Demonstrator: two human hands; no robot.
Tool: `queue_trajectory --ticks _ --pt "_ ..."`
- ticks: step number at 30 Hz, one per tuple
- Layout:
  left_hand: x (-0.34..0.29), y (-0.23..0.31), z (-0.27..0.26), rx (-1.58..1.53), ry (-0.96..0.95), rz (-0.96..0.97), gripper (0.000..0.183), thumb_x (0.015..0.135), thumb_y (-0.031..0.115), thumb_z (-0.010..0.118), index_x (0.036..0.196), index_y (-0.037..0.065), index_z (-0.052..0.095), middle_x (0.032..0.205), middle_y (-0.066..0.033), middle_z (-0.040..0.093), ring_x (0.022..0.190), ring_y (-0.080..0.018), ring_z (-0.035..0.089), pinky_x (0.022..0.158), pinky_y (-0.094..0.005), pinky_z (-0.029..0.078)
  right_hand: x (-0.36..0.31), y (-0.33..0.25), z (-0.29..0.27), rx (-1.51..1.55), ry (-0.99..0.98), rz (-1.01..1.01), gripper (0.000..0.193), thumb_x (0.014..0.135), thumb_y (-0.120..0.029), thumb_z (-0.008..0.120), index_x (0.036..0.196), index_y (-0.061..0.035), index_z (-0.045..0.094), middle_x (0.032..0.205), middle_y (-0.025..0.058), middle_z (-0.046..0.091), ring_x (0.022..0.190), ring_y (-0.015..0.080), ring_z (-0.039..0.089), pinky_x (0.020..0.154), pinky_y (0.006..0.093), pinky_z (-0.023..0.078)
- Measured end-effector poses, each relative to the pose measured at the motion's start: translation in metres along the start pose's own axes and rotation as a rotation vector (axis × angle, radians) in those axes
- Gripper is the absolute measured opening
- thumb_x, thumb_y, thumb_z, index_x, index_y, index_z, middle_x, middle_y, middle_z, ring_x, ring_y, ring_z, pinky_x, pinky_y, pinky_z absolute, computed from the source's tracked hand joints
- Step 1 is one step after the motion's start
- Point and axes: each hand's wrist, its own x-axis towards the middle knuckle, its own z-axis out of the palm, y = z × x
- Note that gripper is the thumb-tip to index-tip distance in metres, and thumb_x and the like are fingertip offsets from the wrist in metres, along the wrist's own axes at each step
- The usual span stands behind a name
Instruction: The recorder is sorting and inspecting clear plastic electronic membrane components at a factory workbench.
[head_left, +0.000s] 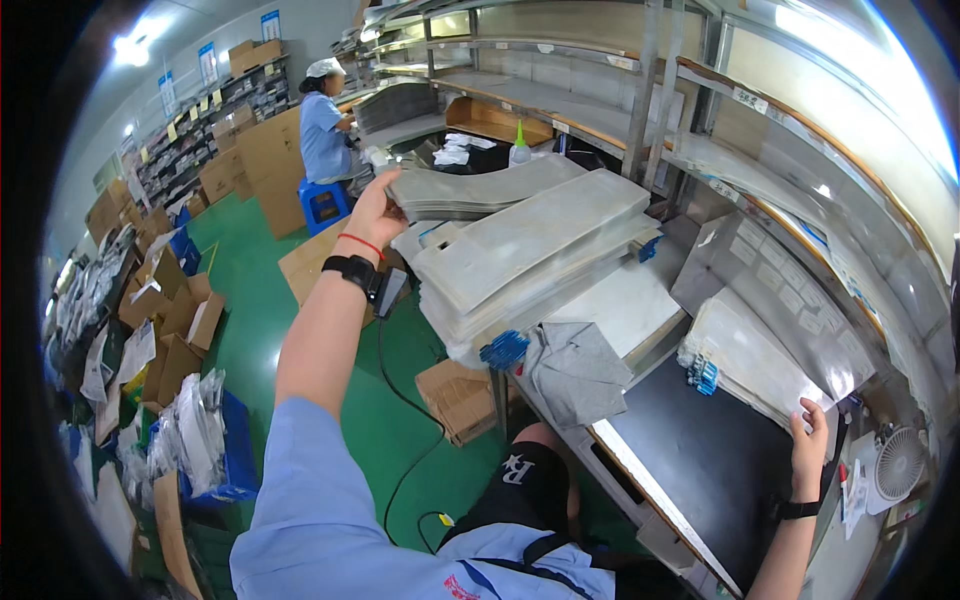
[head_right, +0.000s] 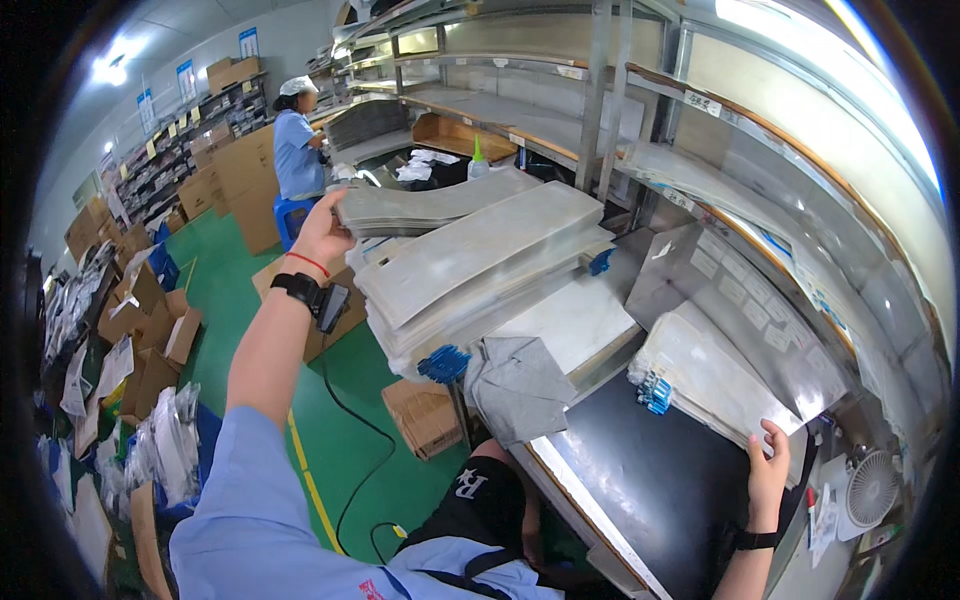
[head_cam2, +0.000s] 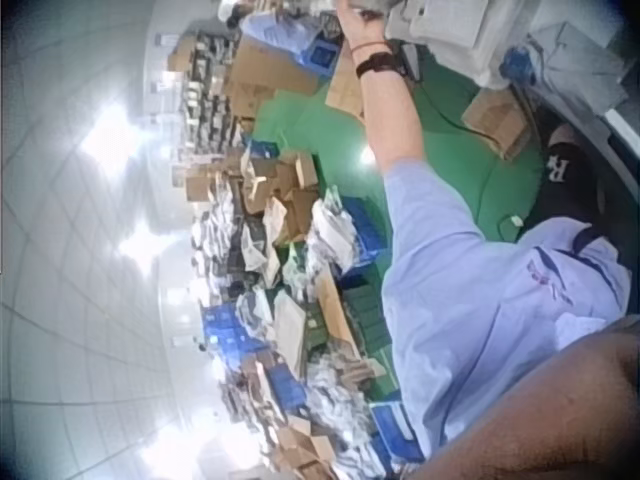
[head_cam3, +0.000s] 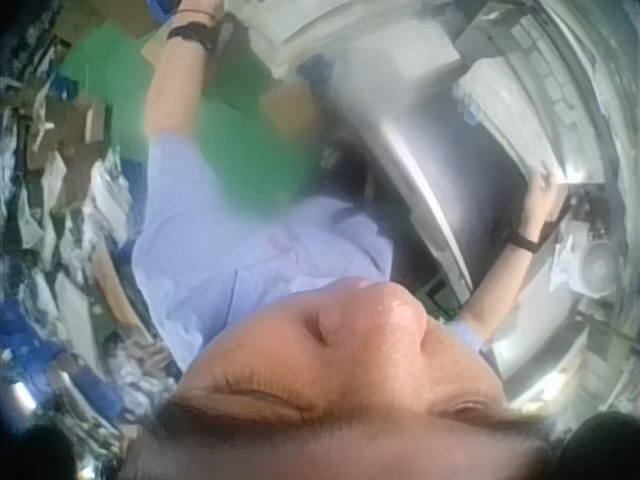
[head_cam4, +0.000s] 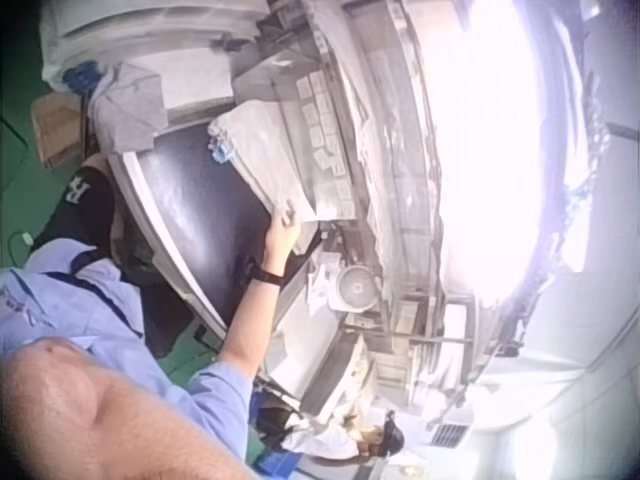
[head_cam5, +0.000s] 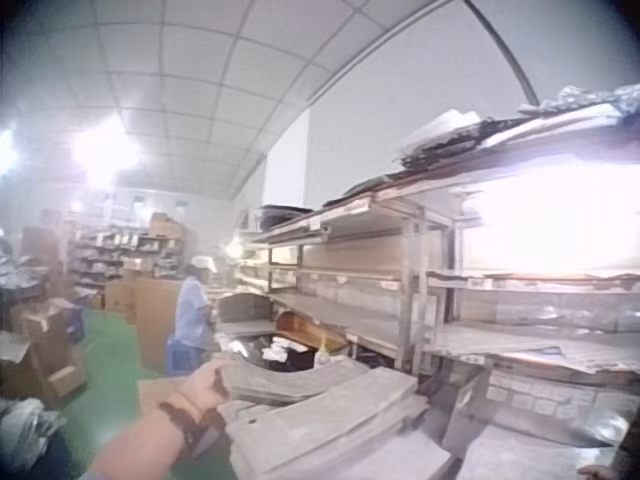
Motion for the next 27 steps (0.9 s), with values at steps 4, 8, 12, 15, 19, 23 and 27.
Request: queue_trajectory --ticks 4,8,12,15,19,23,27 --pt "-0.015 -0.003 0.02 0.217 -0.093 -0.086 0.034 0.086 0.017 0.062 0.117 0.008 0.052 0.117 -0.0107 0.057 0.106 -0.0326 0.055 0.086 -0.0493 0.048 -0.005 -0.005 -0.006 -0.009 -0.013 0.04 0.032 0.088 -0.014 0.061 0.119 -0.0046 0.057 0.119 0.0069 0.058 0.112 0.0218 0.049 0.096 0.0343 0.039" --pt "-0.012 0.001 0.01 0.272 -0.113 -0.083 0.037 0.085 0.018 0.062 0.119 0.009 0.053 0.121 -0.0126 0.056 0.112 -0.0324 0.053 0.095 -0.0569 0.041 -0.007 -0.009 -0.013 -0.005 -0.012 0.035 0.032 0.088 -0.013 0.062 0.119 -0.005 0.058 0.119 0.0068 0.057 0.112 0.0221 0.049 0.095 0.0345 0.039" --pt "-0.006 0.013 0.029 0.184 -0.235 -0.117 0.035 0.086 0.007 0.055 0.119 0.0 0.048 0.121 -0.0189 0.053 0.116 -0.0361 0.052 0.098 -0.0615 0.041 -0.012 -0.028 -0.012 -0.022 0.012 0.013 0.032 0.087 -0.013 0.062 0.118 -0.0054 0.058 0.118 0.0064 0.058 0.112 0.022 0.049 0.093 0.0335 0.04" --pt "-0.014 0.025 0.066 0.106 -0.178 0.009 0.033 0.086 0.006 0.056 0.118 -0.001 0.049 0.121 -0.0186 0.054 0.115 -0.0365 0.053 0.097 -0.061 0.043 -0.015 -0.047 -0.012 -0.053 -0.01 -0.048 0.031 0.086 -0.012 0.063 0.116 -0.0062 0.059 0.116 0.0039 0.058 0.108 0.0185 0.051 0.084 0.0305 0.043" --pt "-0.018 0.031 0.114 -0.034 -0.291 0.157 0.034 0.087 0.006 0.056 0.119 -0.002 0.048 0.12 -0.0177 0.055 0.114 -0.0361 0.054 0.096 -0.0594 0.045 -0.027 -0.068 -0.007 0.018 -0.01 -0.076 0.03 0.085 -0.012 0.064 0.114 -0.006 0.06 0.114 0.0027 0.058 0.104 0.0165 0.051 0.083 0.0287 0.042" --pt "-0.029 0.039 0.161 -0.124 -0.482 0.308 0.036 0.087 0.007 0.057 0.121 -0.002 0.047 0.119 -0.0179 0.055 0.113 -0.037 0.054 0.096 -0.0596 0.046 -0.053 -0.082 -0.007 0.078 -0.035 0.008 0.031 0.083 -0.011 0.065 0.112 -0.0056 0.06 0.11 0.0022 0.058 0.1 0.0153 0.052 0.085 0.0283 0.041" --pt "-0.044 0.054 0.213 -0.239 -0.546 0.405 0.029 0.088 0.007 0.056 0.114 -0.004 0.05 0.117 -0.0181 0.056 0.11 -0.0357 0.055 0.092 -0.0593 0.048 -0.083 -0.091 -0.016 0.013 0.005 -0.037 0.033 0.08 -0.012 0.066 0.112 -0.0055 0.06 0.108 0.0021 0.057 0.1 0.0146 0.052 0.085 0.0277 0.04"
